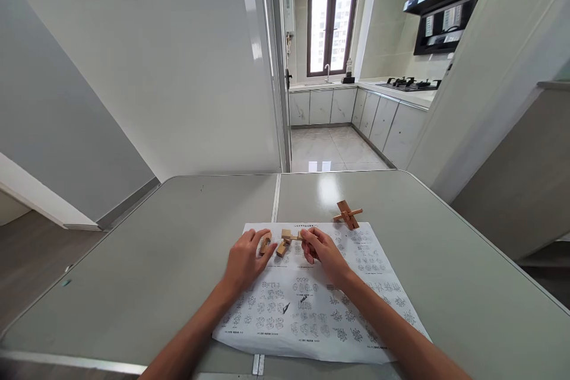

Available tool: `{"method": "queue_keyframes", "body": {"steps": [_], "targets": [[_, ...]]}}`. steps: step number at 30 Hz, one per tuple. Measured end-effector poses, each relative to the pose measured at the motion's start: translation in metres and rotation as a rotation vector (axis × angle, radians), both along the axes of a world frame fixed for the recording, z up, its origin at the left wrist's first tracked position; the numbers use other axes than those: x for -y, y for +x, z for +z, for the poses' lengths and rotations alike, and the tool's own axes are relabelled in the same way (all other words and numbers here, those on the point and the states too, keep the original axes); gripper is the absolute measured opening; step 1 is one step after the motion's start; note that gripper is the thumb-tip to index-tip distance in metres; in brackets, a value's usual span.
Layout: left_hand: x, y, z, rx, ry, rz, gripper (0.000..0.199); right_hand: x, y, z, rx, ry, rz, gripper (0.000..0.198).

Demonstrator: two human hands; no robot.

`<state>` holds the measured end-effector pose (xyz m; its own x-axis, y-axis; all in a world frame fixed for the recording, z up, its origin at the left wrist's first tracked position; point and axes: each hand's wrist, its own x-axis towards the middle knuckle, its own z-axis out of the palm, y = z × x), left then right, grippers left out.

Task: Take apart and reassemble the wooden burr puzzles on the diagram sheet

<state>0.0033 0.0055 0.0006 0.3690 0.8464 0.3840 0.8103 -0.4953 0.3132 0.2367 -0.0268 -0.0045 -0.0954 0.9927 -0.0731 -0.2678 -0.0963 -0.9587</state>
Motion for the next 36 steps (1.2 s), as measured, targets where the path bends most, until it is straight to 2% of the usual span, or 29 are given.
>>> {"method": "queue_keyframes", "body": {"steps": [2, 5, 10, 15, 18, 21, 26, 32, 36], "targets": [[0.001, 0.004, 0.0, 0.009, 0.053, -0.059, 0.034, 0.0, -0.001, 0.0, -0.008, -0.001, 0.0, 0.05], [0.002, 0.012, -0.004, 0.023, 0.052, -0.115, 0.037, -0.002, -0.002, -0.004, -0.023, -0.007, 0.002, 0.05], [0.003, 0.015, -0.007, 0.195, 0.002, -0.144, 0.016, -0.002, -0.002, -0.005, -0.046, 0.004, -0.001, 0.05], [0.005, 0.013, 0.004, 0.579, -0.368, -0.16, 0.033, 0.001, -0.001, 0.0, -0.086, 0.011, 0.023, 0.046], [0.005, 0.013, 0.01, 0.797, -0.496, -0.174, 0.04, 0.002, 0.0, 0.001, -0.122, 0.031, 0.079, 0.041], [0.005, 0.014, 0.013, 0.926, -0.655, -0.238, 0.043, 0.004, 0.001, 0.001, -0.109, 0.068, 0.154, 0.034], [0.007, 0.018, 0.012, 0.957, -0.869, -0.373, 0.047, 0.007, -0.005, 0.001, 0.054, 0.172, 0.254, 0.031], [0.007, 0.015, 0.012, 0.898, -0.959, -0.414, 0.049, 0.009, -0.007, -0.005, 0.222, 0.27, 0.231, 0.035], [0.007, 0.012, 0.012, 0.826, -0.95, -0.372, 0.05, 0.011, -0.007, -0.004, 0.312, 0.321, 0.194, 0.036]]}}
